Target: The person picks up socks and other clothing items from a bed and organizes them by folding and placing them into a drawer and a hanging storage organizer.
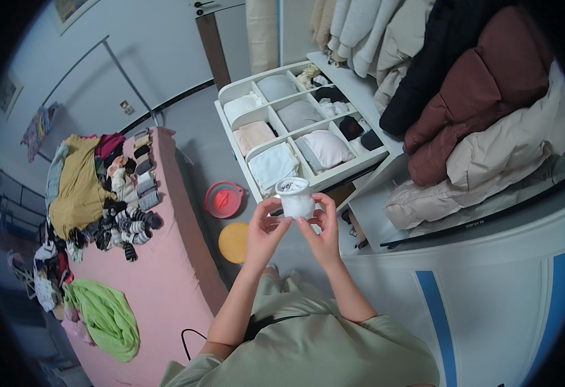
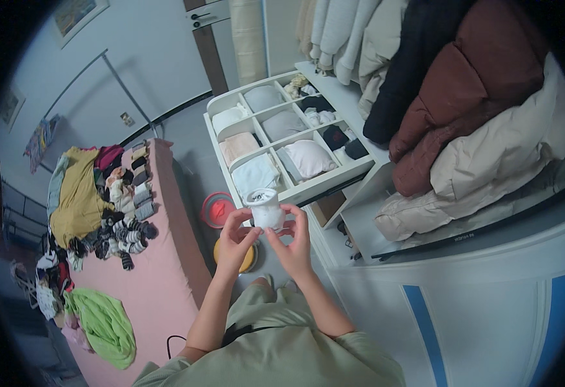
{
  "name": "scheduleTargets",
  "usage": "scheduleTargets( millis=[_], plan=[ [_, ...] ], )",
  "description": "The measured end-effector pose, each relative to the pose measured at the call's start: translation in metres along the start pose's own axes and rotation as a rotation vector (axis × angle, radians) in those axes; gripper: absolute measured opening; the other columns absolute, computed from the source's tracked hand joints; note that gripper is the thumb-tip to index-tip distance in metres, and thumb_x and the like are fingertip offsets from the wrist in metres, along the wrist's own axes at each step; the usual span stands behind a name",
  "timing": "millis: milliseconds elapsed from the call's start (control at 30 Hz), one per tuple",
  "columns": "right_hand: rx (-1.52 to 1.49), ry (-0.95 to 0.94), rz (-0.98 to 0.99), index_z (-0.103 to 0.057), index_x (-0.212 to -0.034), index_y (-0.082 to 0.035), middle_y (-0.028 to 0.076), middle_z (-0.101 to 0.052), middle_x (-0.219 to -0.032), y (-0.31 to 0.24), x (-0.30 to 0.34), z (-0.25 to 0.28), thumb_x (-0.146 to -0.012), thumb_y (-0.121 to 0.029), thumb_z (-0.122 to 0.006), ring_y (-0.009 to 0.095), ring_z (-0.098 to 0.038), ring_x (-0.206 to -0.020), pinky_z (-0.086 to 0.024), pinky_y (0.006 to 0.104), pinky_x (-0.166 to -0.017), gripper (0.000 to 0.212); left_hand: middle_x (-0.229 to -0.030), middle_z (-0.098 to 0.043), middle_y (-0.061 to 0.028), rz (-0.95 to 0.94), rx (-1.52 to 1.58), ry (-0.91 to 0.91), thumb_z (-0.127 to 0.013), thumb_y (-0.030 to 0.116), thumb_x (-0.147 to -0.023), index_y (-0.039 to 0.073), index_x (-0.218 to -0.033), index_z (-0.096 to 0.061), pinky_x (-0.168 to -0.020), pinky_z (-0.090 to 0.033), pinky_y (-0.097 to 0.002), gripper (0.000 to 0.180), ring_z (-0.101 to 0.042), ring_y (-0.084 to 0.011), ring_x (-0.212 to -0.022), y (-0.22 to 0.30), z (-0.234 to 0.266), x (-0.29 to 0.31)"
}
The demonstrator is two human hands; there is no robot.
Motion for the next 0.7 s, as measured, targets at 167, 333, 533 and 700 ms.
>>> scheduleTargets(
  millis=[167,333,533,700],
  plan=[
    [0.032,0.093,-0.005,-0.039,-0.122,-0.003,0.007,-0.045,-0.117,0.011,-0.010,0.006,-0.077,0.001,-0.063,0.010,-0.055,-0.085,-0.044,0.0208,-0.067,0.051,-0.113,-0.054,-0.0087,-0.013,0.014,-0.111,-0.064,0.004,-0.080,0.003,-0.120,-0.047,-0.073,-0.048,-0.0233,0.044,-0.057,-0.0092,-0.084,-0.009,-0.007,-0.030],
    [0.084,0.192,0.069,-0.043,-0.120,-0.002,0.008,-0.046,-0.114,0.012,-0.030,0.005,-0.076,0.001,-0.065,0.010,-0.055,-0.079,-0.046,0.0223,-0.067,0.050,-0.115,-0.054,-0.0103,0.014,0.024,-0.223,-0.064,0.004,-0.080,0.002,-0.126,-0.044,-0.074,-0.048,-0.0241,0.050,-0.058,-0.0099,-0.084,-0.012,-0.009,-0.065],
    [0.260,0.308,0.184,-0.046,-0.120,-0.002,0.010,-0.047,-0.113,0.004,-0.064,0.002,-0.074,0.000,-0.067,0.012,-0.056,-0.078,-0.047,0.0234,-0.066,0.050,-0.113,-0.055,-0.0112,-0.008,-0.032,-0.365,-0.063,0.004,-0.081,0.002,-0.130,-0.043,-0.074,-0.049,-0.0249,0.052,-0.059,-0.0113,-0.085,-0.002,-0.008,-0.111],
    [0.281,0.390,0.151,-0.048,-0.120,-0.004,0.009,-0.047,-0.112,0.013,-0.073,-0.004,-0.074,-0.001,-0.067,0.011,-0.056,-0.078,-0.047,0.0236,-0.066,0.050,-0.110,-0.058,-0.0118,0.040,-0.046,-0.450,-0.062,0.005,-0.082,0.002,-0.131,-0.045,-0.074,-0.048,-0.0243,0.052,-0.059,-0.0113,-0.084,-0.016,-0.003,-0.137]
  ],
)
Point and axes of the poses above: each hand's wrist, its own x-axis away from the middle knuckle, its own z-axis out of the back of the hand, y = z × x, the point moved 4 cm from there along -x, towards the middle knuckle
